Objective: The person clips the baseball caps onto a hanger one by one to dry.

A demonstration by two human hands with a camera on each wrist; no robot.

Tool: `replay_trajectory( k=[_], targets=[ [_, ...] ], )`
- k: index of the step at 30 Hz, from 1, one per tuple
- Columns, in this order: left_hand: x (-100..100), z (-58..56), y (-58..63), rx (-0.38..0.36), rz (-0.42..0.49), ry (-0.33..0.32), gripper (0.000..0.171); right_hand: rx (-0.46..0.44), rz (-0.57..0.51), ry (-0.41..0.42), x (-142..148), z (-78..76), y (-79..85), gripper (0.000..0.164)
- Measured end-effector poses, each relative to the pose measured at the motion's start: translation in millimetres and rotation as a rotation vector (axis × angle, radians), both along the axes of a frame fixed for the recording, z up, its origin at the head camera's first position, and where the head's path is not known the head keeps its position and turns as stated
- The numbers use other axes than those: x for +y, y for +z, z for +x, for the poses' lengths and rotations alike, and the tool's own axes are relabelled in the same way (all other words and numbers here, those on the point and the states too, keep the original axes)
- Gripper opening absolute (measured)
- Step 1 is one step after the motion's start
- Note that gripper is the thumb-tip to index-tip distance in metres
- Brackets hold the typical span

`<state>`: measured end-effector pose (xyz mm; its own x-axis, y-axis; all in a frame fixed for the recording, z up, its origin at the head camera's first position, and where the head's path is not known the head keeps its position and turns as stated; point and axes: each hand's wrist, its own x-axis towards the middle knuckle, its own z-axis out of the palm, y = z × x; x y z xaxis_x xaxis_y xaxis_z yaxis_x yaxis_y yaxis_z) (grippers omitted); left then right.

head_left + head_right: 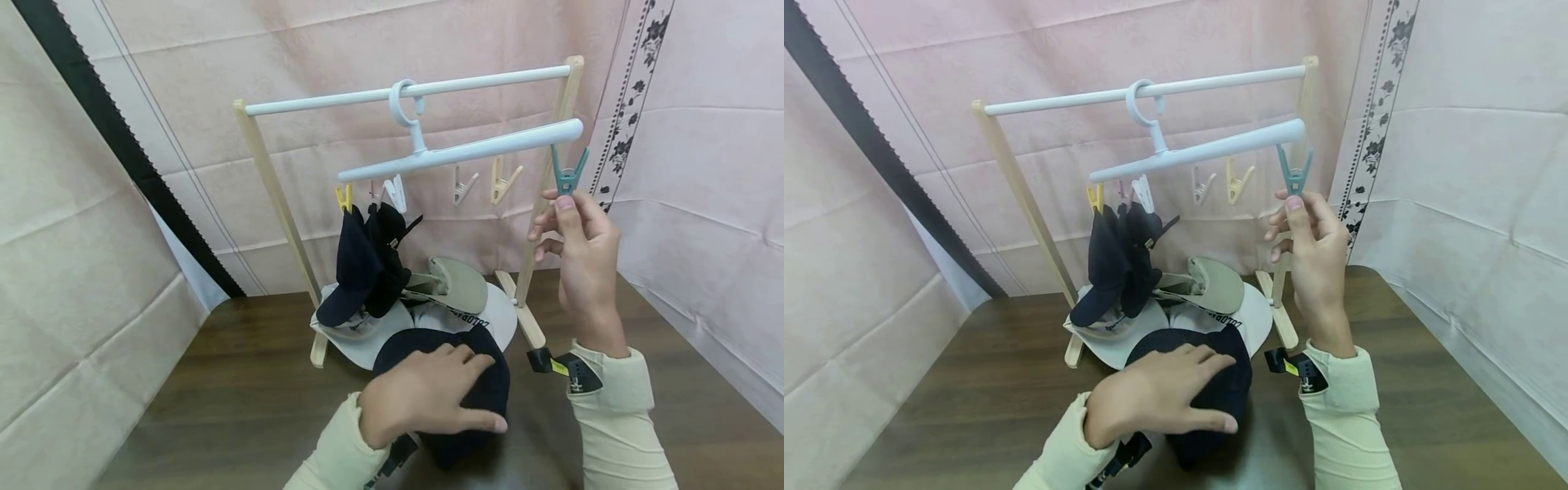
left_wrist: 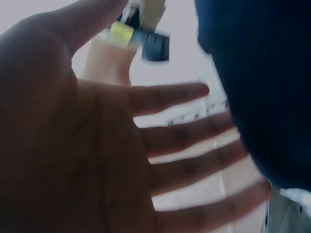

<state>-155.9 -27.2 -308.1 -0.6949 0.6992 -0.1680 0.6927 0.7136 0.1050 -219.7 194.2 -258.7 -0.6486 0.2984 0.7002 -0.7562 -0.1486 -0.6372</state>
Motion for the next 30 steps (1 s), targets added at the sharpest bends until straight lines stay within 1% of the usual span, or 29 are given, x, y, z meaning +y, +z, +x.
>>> replay_trajectory(
  k=[3, 6, 8, 10, 12, 15, 19, 22, 24, 26, 28, 30],
  targets=[
    [11, 8.0, -7.8, 0.07, -0.09, 0.022, 0.102, 0.009, -0.005, 0.006, -1, -0.6, 0.5, 0.028],
    [21, 13.9, -16.2, 0.173, -0.161, 0.081, 0.118, 0.013, -0.004, 0.01, -3, -1.2, 1.2, 0.027],
    [25, 15.6, -20.0, 0.217, -0.184, 0.126, 0.122, 0.013, -0.004, 0.01, -4, -1.5, 1.9, 0.026],
    [27, 16.6, -22.1, 0.242, -0.197, 0.158, 0.121, 0.011, -0.002, 0.01, -5, -1.8, 2.3, 0.026],
    [27, 17.1, -22.4, 0.243, -0.191, 0.177, 0.115, 0.009, 0.0, 0.013, -6, -2.1, 2.6, 0.026],
    [25, 18.7, -20.5, 0.247, -0.184, 0.187, 0.105, 0.007, 0.005, 0.011, -7, -2.8, 2.5, 0.025],
    [20, 22.6, -16.2, 0.304, -0.174, 0.19, 0.094, 0.008, -0.001, 0.012, -8, -4.0, 1.5, 0.025],
    [15, 25.2, -11.5, 0.352, -0.142, 0.204, 0.087, 0.014, -0.018, 0.024, -9, -5.4, -0.1, 0.025],
    [11, 25.8, -7.5, 0.352, -0.117, 0.224, 0.084, 0.014, -0.029, 0.04, -10, -6.6, -1.9, 0.026],
    [8, 25.3, -3.1, 0.336, -0.089, 0.24, 0.082, 0.013, -0.036, 0.062, -12, -8.7, -4.4, 0.025],
    [4, 23.7, 0.6, 0.314, -0.067, 0.256, 0.08, -0.001, -0.035, 0.084, -13, -10.4, -7.6, 0.025],
    [0, 22.8, 4.3, 0.307, -0.04, 0.271, 0.077, -0.022, -0.024, 0.099, -16, -12.5, -11.2, 0.025]
  ],
)
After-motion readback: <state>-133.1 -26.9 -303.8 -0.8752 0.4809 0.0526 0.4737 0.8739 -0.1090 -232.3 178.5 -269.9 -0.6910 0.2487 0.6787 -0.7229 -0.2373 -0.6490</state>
